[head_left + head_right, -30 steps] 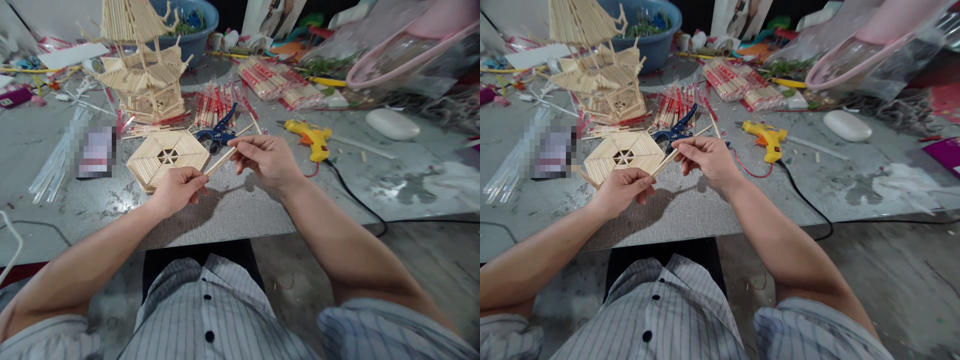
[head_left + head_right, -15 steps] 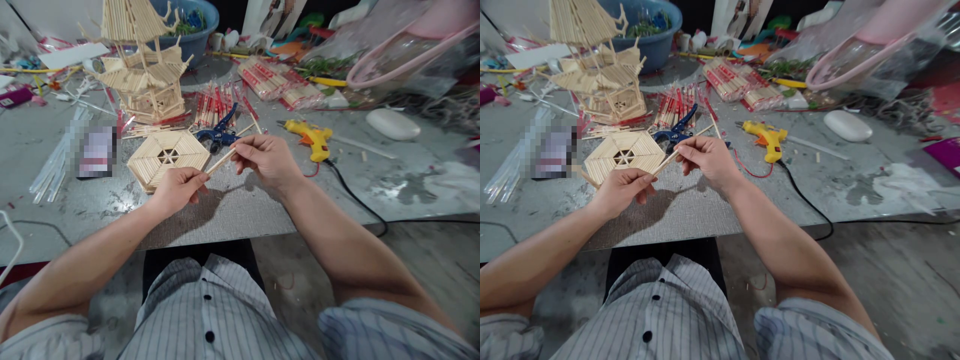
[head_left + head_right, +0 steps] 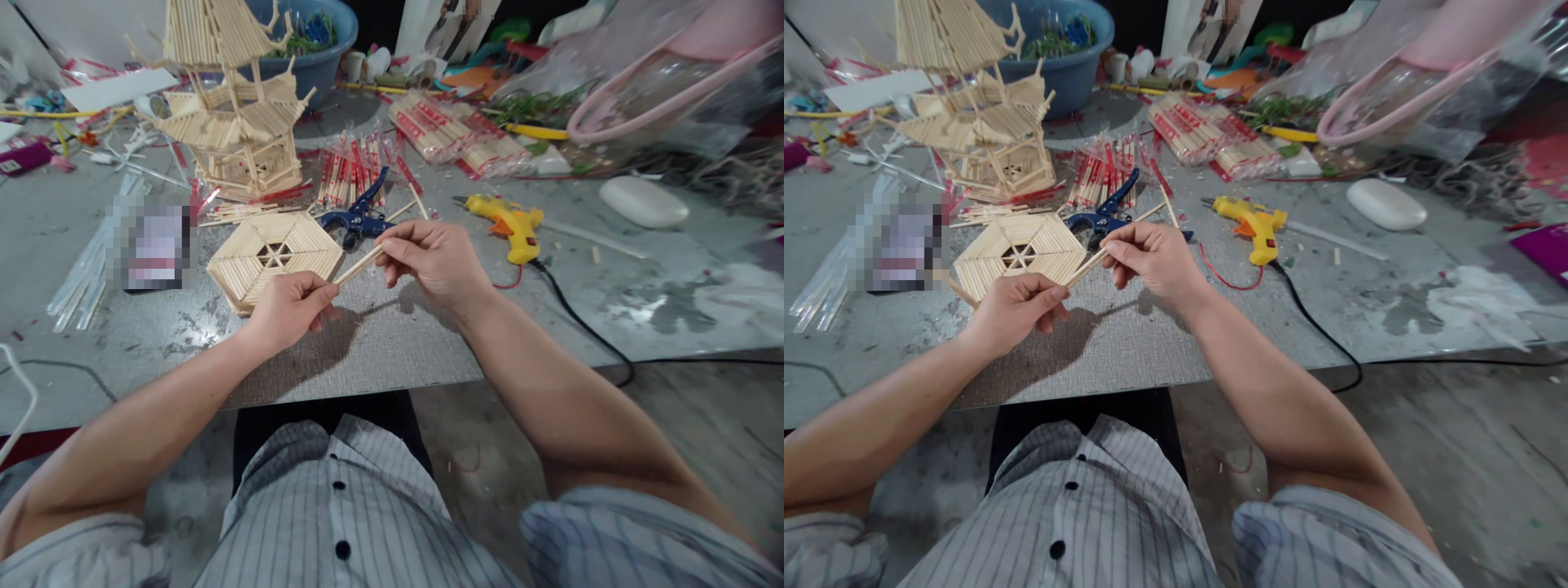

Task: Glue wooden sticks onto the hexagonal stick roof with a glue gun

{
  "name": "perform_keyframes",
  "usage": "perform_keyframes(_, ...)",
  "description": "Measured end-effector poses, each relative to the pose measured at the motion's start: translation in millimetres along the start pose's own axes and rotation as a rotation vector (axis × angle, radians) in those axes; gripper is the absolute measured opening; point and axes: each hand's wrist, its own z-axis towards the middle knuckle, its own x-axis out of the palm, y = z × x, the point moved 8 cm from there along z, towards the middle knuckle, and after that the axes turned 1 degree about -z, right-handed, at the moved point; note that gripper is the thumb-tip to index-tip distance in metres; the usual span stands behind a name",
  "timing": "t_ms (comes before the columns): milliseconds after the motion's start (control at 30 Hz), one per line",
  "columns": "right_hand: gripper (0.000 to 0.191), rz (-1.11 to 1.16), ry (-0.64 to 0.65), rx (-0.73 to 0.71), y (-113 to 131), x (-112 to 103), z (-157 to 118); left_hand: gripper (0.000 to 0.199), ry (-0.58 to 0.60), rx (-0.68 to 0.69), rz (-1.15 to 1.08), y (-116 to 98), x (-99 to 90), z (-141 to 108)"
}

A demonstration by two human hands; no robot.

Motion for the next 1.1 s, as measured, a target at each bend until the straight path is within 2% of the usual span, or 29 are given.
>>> perform_keyframes(500,0.031,0.005,0.012,0.009,1.7,2.4,0.2,0.019,-0.007,-0.019,0.021,0.1,-1.3,0.9)
perform_keyframes(833,0.025,-0.014,-0.018,0.018,-0.6,-1.7,2.0,0.019,0.026,-0.015,-0.087,3.3,2.1,1.4)
perform_keyframes(1033,0.029,-0.017,-0.001,0.037,-2.2,2.2,1.9,0.018,-0.013,-0.029,-0.036,3.3,-1.3,1.5)
perform_keyframes(1100,0.03,-0.027,-0.036,0.034,-2.1,-4.3,3.4,0.018,-0.033,-0.029,-0.058,3.5,-3.1,1.9)
